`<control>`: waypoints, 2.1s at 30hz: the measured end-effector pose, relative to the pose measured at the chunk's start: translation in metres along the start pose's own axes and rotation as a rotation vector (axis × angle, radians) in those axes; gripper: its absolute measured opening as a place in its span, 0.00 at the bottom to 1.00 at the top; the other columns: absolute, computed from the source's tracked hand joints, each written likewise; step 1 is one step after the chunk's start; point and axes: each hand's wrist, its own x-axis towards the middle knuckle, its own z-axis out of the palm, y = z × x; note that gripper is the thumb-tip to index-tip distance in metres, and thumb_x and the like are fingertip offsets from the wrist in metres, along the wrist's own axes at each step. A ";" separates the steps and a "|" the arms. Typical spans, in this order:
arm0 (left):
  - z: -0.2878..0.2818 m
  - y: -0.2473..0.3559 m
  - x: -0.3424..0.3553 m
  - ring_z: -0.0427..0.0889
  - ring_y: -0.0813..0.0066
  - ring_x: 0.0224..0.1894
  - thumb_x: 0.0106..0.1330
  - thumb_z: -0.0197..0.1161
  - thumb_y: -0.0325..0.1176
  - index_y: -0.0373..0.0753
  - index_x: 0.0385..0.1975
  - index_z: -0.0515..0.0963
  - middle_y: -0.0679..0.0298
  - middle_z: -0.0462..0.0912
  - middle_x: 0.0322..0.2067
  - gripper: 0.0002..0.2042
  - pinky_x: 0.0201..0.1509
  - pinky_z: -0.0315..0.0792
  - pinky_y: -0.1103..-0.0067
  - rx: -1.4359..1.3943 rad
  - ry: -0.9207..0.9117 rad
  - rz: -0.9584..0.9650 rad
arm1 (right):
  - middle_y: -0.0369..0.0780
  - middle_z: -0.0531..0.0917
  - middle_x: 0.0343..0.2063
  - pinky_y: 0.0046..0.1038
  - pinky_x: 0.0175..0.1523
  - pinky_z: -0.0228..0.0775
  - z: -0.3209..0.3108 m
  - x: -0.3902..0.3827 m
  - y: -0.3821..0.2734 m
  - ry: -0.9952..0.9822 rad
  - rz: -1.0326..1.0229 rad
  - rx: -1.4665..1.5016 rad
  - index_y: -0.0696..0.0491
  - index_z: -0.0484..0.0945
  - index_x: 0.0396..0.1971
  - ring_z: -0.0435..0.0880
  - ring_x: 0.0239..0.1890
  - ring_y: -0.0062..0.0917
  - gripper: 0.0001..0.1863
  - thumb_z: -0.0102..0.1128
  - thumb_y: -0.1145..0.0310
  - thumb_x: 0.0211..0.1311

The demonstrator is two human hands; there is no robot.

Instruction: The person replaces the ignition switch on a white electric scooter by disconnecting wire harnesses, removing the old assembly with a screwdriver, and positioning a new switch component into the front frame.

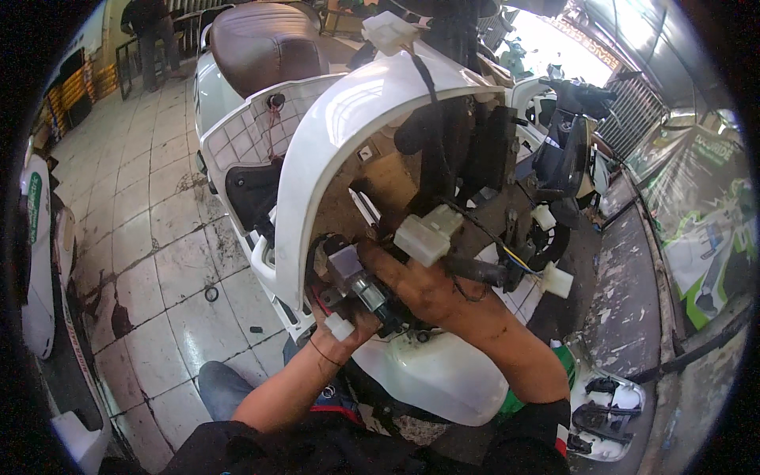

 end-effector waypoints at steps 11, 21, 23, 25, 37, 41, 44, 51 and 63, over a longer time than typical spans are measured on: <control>0.024 -0.004 0.008 0.73 0.62 0.55 0.64 0.54 0.49 0.38 0.56 0.65 0.54 0.72 0.52 0.26 0.64 0.64 0.65 -0.116 -0.049 -0.144 | 0.42 0.72 0.41 0.31 0.41 0.73 -0.008 -0.001 0.000 -0.024 0.065 0.179 0.51 0.76 0.47 0.76 0.40 0.32 0.26 0.63 0.80 0.41; 0.053 0.001 -0.009 0.72 0.60 0.55 0.64 0.51 0.53 0.35 0.56 0.64 0.50 0.71 0.53 0.29 0.62 0.65 0.64 -0.031 0.255 0.062 | 0.42 0.74 0.42 0.32 0.45 0.72 -0.015 0.003 -0.001 -0.029 0.101 0.238 0.50 0.79 0.42 0.76 0.44 0.34 0.22 0.65 0.79 0.42; 0.053 0.002 -0.009 0.72 0.59 0.54 0.63 0.51 0.54 0.35 0.56 0.65 0.50 0.71 0.52 0.30 0.62 0.66 0.64 0.006 0.245 0.055 | 0.43 0.75 0.40 0.33 0.43 0.70 -0.010 0.002 0.000 -0.006 0.101 0.236 0.51 0.78 0.42 0.76 0.41 0.34 0.17 0.60 0.75 0.48; 0.050 0.003 -0.009 0.72 0.59 0.54 0.63 0.51 0.55 0.34 0.56 0.65 0.49 0.71 0.52 0.31 0.61 0.66 0.64 0.043 0.233 0.044 | 0.44 0.75 0.38 0.33 0.40 0.68 -0.008 0.003 -0.001 0.015 0.090 0.228 0.52 0.77 0.42 0.76 0.38 0.34 0.13 0.55 0.72 0.55; 0.019 0.009 -0.002 0.73 0.61 0.54 0.61 0.56 0.52 0.36 0.57 0.63 0.55 0.72 0.52 0.31 0.62 0.65 0.65 -0.042 -0.288 -0.142 | 0.48 0.76 0.40 0.30 0.37 0.74 0.022 -0.026 -0.003 0.168 0.172 0.504 0.53 0.68 0.29 0.80 0.37 0.34 0.13 0.64 0.82 0.49; 0.017 0.009 -0.001 0.72 0.61 0.54 0.61 0.56 0.54 0.36 0.58 0.62 0.54 0.71 0.53 0.32 0.63 0.65 0.64 -0.100 -0.374 -0.177 | 0.45 0.77 0.40 0.32 0.38 0.73 0.002 -0.001 -0.009 0.195 0.177 0.418 0.52 0.72 0.33 0.80 0.37 0.34 0.13 0.63 0.80 0.48; 0.017 0.009 0.000 0.72 0.61 0.55 0.61 0.54 0.55 0.37 0.59 0.62 0.54 0.70 0.53 0.33 0.63 0.65 0.64 -0.083 -0.226 -0.127 | 0.44 0.77 0.39 0.33 0.40 0.72 -0.006 0.010 -0.009 0.134 0.230 0.365 0.52 0.74 0.36 0.80 0.37 0.34 0.15 0.63 0.80 0.47; 0.026 0.008 -0.002 0.72 0.61 0.53 0.58 0.55 0.59 0.40 0.57 0.64 0.55 0.71 0.53 0.34 0.59 0.67 0.65 0.119 -0.237 -0.010 | 0.43 0.77 0.40 0.34 0.42 0.71 -0.005 -0.004 -0.006 0.043 0.224 0.355 0.52 0.73 0.38 0.79 0.39 0.36 0.17 0.62 0.80 0.46; 0.045 0.013 -0.008 0.76 0.62 0.46 0.61 0.52 0.58 0.42 0.53 0.69 0.57 0.76 0.45 0.28 0.53 0.71 0.63 0.121 -0.006 -0.009 | 0.43 0.77 0.40 0.37 0.46 0.69 0.001 -0.015 -0.006 -0.014 0.226 0.371 0.53 0.73 0.42 0.78 0.41 0.38 0.21 0.61 0.81 0.43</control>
